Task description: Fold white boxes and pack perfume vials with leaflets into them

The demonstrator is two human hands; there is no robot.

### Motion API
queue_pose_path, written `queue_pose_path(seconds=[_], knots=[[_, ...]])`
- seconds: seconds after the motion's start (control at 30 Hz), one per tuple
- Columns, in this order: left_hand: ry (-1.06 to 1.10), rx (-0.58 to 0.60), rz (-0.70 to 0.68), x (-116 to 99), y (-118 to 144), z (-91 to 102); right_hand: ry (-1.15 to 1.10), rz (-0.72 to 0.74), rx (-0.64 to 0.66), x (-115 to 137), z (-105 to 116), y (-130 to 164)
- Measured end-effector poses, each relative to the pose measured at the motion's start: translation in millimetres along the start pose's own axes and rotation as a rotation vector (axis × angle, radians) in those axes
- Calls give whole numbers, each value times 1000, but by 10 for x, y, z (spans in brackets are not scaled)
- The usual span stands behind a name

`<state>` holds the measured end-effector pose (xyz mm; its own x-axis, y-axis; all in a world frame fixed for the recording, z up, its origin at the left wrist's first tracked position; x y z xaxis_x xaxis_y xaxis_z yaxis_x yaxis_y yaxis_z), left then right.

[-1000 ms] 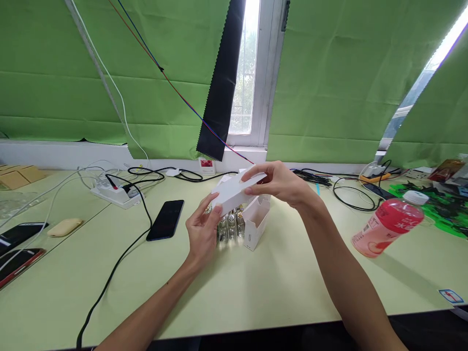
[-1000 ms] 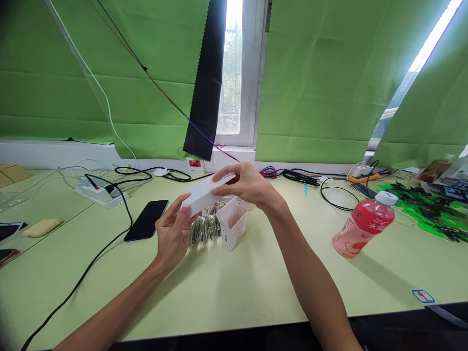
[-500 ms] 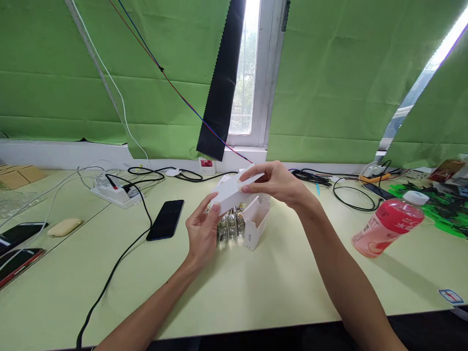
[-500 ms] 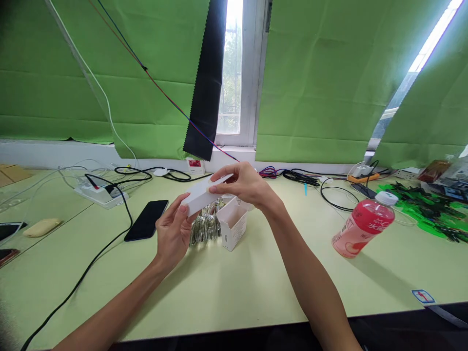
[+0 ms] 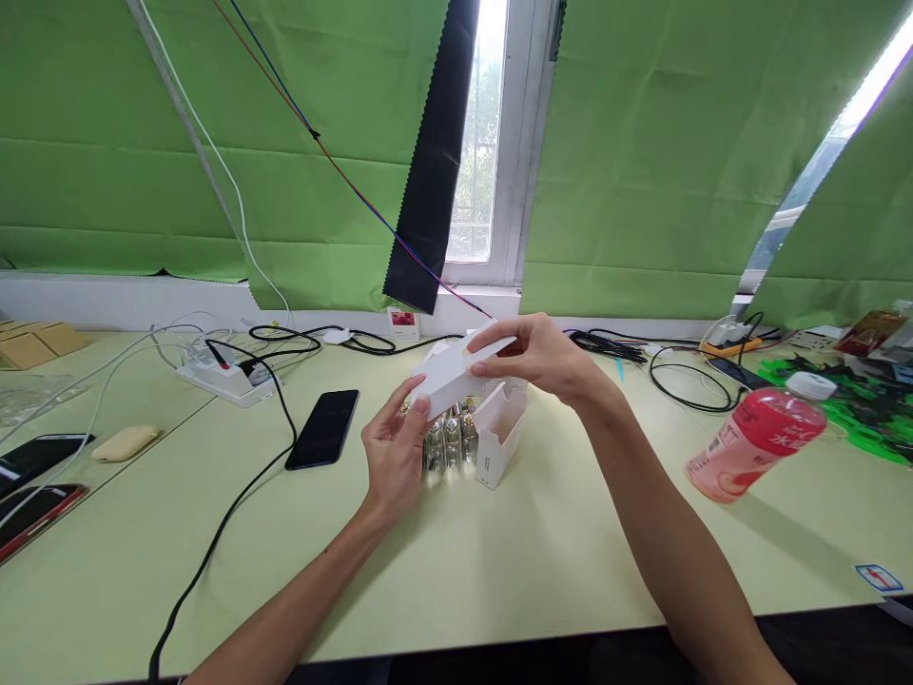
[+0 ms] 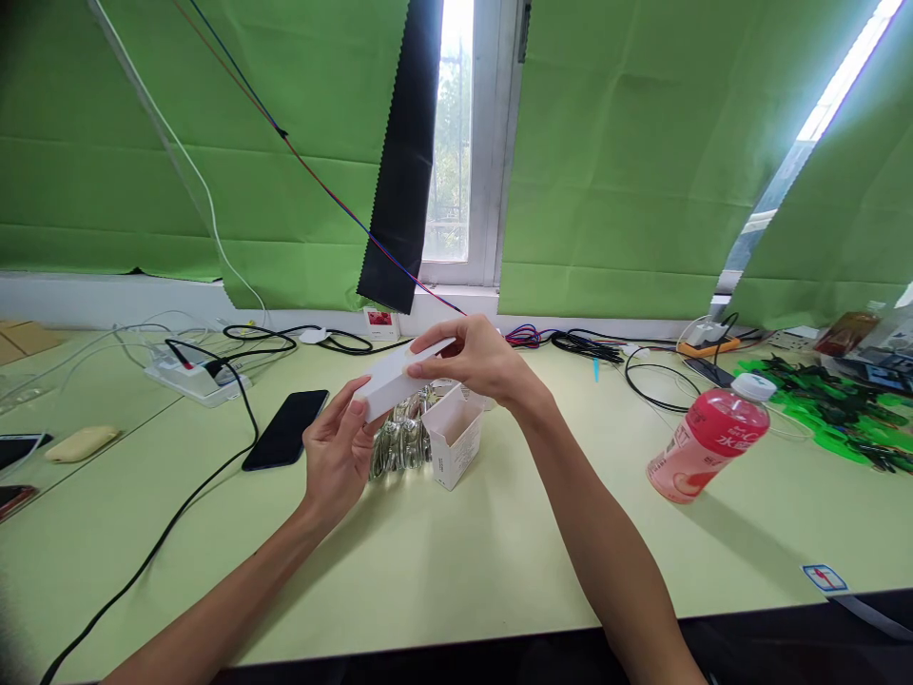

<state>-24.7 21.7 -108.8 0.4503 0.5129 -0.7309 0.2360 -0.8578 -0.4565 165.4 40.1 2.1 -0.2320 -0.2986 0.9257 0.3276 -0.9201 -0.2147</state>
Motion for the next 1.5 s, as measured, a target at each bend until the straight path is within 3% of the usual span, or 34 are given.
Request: queue_pose_path(seconds=[0.27, 0.7, 1.23, 1.5], knots=[[-12, -7, -4, 7, -8, 12, 9, 12, -5, 1, -20, 3], [9, -25, 7, -3, -18, 25, 64, 155, -81, 34, -50, -37], [22, -68, 15, -7, -45, 17, -24, 113, -162, -64, -87, -82], [28, -75, 10, -20, -51, 16, 89, 29, -280, -148, -65, -108]])
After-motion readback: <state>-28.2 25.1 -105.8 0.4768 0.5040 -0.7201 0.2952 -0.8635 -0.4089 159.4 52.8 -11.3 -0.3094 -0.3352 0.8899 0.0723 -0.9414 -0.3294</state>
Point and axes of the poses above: each hand's wrist, its own y-axis away from the middle knuckle, its own z-axis out of the back of the hand, x = y × z, the point moved 4 cm from there along -y, towards the middle knuckle, and after that the axes turned 6 degrees about -z, right-handed, at the moved point
